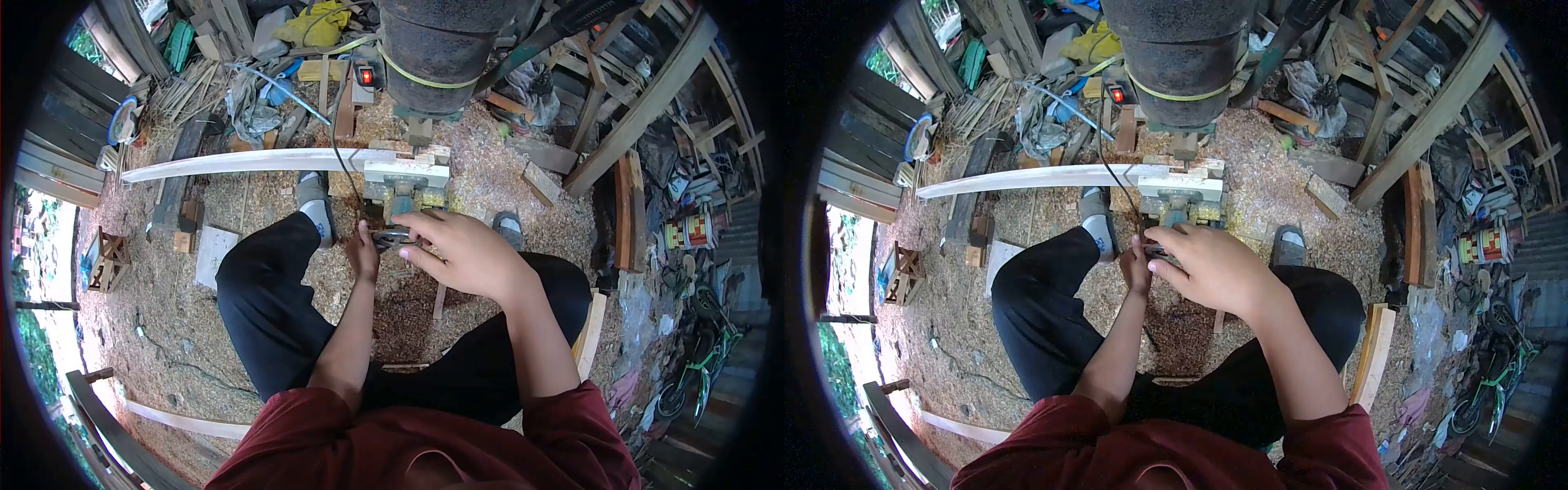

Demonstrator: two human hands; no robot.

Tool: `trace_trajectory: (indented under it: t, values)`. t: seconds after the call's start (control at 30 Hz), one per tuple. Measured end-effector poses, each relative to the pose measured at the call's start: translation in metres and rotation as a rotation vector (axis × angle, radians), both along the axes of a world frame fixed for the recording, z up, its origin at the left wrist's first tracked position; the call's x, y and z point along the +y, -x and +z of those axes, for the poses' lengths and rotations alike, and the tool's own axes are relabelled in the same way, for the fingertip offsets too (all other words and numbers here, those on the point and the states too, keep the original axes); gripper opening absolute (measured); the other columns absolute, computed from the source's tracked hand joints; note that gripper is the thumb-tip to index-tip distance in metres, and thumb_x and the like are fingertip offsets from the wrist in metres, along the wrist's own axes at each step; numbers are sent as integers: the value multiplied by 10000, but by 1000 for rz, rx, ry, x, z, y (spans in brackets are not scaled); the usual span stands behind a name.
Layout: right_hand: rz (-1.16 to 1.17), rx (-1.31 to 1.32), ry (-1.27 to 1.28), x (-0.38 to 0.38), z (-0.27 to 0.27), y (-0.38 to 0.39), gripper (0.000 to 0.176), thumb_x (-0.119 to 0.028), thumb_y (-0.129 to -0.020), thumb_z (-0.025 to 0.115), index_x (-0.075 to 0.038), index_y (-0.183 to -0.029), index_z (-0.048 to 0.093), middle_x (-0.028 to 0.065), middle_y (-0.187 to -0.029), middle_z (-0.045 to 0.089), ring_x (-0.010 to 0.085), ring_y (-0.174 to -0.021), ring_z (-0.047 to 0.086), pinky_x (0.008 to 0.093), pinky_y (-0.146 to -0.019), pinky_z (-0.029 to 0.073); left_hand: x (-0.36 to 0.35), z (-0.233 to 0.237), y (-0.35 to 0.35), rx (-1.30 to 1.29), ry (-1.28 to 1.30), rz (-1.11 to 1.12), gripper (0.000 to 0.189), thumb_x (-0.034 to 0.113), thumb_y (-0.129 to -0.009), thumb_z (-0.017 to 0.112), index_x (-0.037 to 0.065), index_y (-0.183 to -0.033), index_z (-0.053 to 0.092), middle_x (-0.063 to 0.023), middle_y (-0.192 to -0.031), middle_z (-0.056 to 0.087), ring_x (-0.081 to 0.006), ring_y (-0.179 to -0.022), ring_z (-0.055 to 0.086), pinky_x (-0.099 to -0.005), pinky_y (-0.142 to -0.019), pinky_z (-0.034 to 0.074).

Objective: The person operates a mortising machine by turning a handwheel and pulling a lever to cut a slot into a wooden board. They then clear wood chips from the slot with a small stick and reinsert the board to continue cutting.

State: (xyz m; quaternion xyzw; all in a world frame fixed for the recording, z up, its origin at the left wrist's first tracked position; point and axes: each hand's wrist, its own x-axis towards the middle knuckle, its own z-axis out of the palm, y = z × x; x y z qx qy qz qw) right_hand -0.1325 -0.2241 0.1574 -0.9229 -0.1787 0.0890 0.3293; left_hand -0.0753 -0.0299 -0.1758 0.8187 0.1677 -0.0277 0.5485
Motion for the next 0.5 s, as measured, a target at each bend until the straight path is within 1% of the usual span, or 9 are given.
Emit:
trace_trajectory:
  t: [0.03,0.1,0.13,0.23,0.3,0.33,0.4,0.43,0.5]
  values:
    - [1,-1,-5,-1,-1,1,455,-355,-1067,653,-98,-1440,611,185,-1113,733,391,-1043,720,481,-905,578,-1,15,1,-1,1,-2,728,538,-1152,414,-36,-962,818,-199,-838,792,-333,-792,778,-458,-765,594]
    - [-2,-11,-12,-2,-2,2,459,-360,-1066,655,-99,-1441,611,190,-1119,734,393,-1042,721,482,-907,578,-2,42,5,95,178,37,724,530,-1151,434,-56,-951,810,-171,-828,792,-277,-739,772,-433,-705,595]
    - [-2,-24,-20,-3,-2,2,463,-364,-1064,657,-99,-1441,611,194,-1124,734,395,-1042,721,484,-909,578,1,39,5,94,178,35,724,530,-1151,434,-56,-951,810,-171,-828,792,-277,-739,772,-433,-705,595]
    - [-15,9,-10,-4,-3,3,473,-372,-1063,657,-108,-1453,607,203,-1133,733,402,-1056,719,487,-911,578,9,34,3,45,175,-39,719,526,-1150,451,-63,-957,816,-154,-837,793,-234,-714,761,-399,-678,596]
    - [-14,-6,-12,-5,-3,4,478,-381,-1066,650,-112,-1459,604,211,-1123,730,408,-1050,717,490,-909,576,8,31,4,41,118,-55,714,526,-1149,455,-65,-987,820,-156,-865,799,-232,-750,762,-388,-740,602]
    - [-10,-20,-12,-6,-2,4,483,-389,-1069,644,-117,-1466,601,218,-1113,726,415,-1044,714,494,-907,575,8,25,3,44,118,-60,714,526,-1149,455,-65,-987,820,-156,-865,799,-232,-750,762,-388,-740,602]
    - [-8,-5,21,-6,2,4,489,-400,-1071,635,-120,-1471,599,222,-1106,721,420,-1034,711,497,-905,573,8,11,1,-48,229,-47,706,521,-1151,450,-66,-1021,820,-159,-883,808,-246,-808,776,-386,-806,595]
    - [0,9,54,-5,4,4,495,-411,-1074,627,-123,-1476,596,226,-1099,716,425,-1024,707,499,-902,571,8,4,1,-46,230,-48,706,521,-1151,450,-66,-1021,820,-159,-883,808,-246,-808,776,-386,-806,595]
    - [1,19,54,-5,2,5,500,-418,-1076,621,-122,-1478,594,230,-1099,712,429,-1017,704,502,-900,570,9,-2,-1,-6,203,-40,684,515,-1153,444,-59,-1085,809,-181,-987,821,-264,-907,786,-399,-869,577]
